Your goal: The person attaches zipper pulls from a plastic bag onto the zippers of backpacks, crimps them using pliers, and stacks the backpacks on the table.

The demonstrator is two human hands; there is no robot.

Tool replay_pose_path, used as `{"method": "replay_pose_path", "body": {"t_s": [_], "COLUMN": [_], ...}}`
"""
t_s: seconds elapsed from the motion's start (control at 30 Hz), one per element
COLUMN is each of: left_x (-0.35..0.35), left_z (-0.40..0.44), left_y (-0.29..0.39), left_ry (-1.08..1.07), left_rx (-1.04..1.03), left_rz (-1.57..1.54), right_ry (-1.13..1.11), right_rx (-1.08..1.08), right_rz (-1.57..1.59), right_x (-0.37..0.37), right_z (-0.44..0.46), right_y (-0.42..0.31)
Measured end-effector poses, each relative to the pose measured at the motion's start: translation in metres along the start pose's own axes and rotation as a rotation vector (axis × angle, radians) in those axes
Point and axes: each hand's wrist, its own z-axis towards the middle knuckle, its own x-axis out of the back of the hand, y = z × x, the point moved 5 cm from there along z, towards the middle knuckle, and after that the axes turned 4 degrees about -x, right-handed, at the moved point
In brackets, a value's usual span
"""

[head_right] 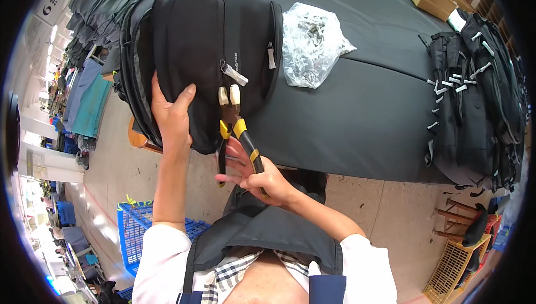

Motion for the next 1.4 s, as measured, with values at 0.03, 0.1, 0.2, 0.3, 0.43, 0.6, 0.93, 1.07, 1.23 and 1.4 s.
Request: {"method": "replay_pose_path", "body": {"t_s": [0.03, 0.1, 0.2, 0.3, 0.43, 0.6, 0.93, 1.07, 1.23, 1.4], "left_x": [0.000, 0.000, -0.003, -0.008, -0.017, -0.019, -0.015, -0.017, -0.017, -0.015], "left_z": [0.000, -0.001, 0.000, 0.001, -0.003, -0.013, -0.012, -0.012, -0.014, -0.015], "left_y": [0.001, -0.001, -0.005, -0.003, -0.003, 0.000, -0.008, -0.006, -0.013, -0.011], "left_ry": [0.003, 0.005, 0.009, -0.005, -0.034, -0.005, -0.134, -0.131, -0.103, -0.109], "left_rx": [-0.001, -0.012, -0.010, 0.012, 0.012, 0.018, 0.277, 0.285, 0.302, 0.326], "left_rz": [-0.001, 0.017, 0.022, 0.020, 0.006, 0.095, -0.140, -0.147, -0.197, -0.211], "right_ry": [-0.007, 0.079, 0.109, 0.004, 0.052, 0.105, -0.006, -0.014, 0.109, 0.129], "right_rx": [0.002, 0.079, 0.004, -0.037, 0.013, 0.085, 0.031, 0.026, 0.113, 0.054], "right_rz": [-0.001, -0.092, -0.110, -0.087, -0.070, -0.164, -0.202, -0.169, -0.238, -0.273], "right_x": [-0.002, 0.000, 0.005, 0.001, 0.003, 0.009, 0.021, 0.022, 0.004, 0.010], "right_z": [0.002, 0.004, 0.001, -0.004, -0.005, 0.001, 0.003, 0.003, 0.000, -0.001], "right_y": [-0.001, -0.005, -0.013, -0.035, -0.047, -0.052, -0.071, -0.072, -0.061, -0.066]}}
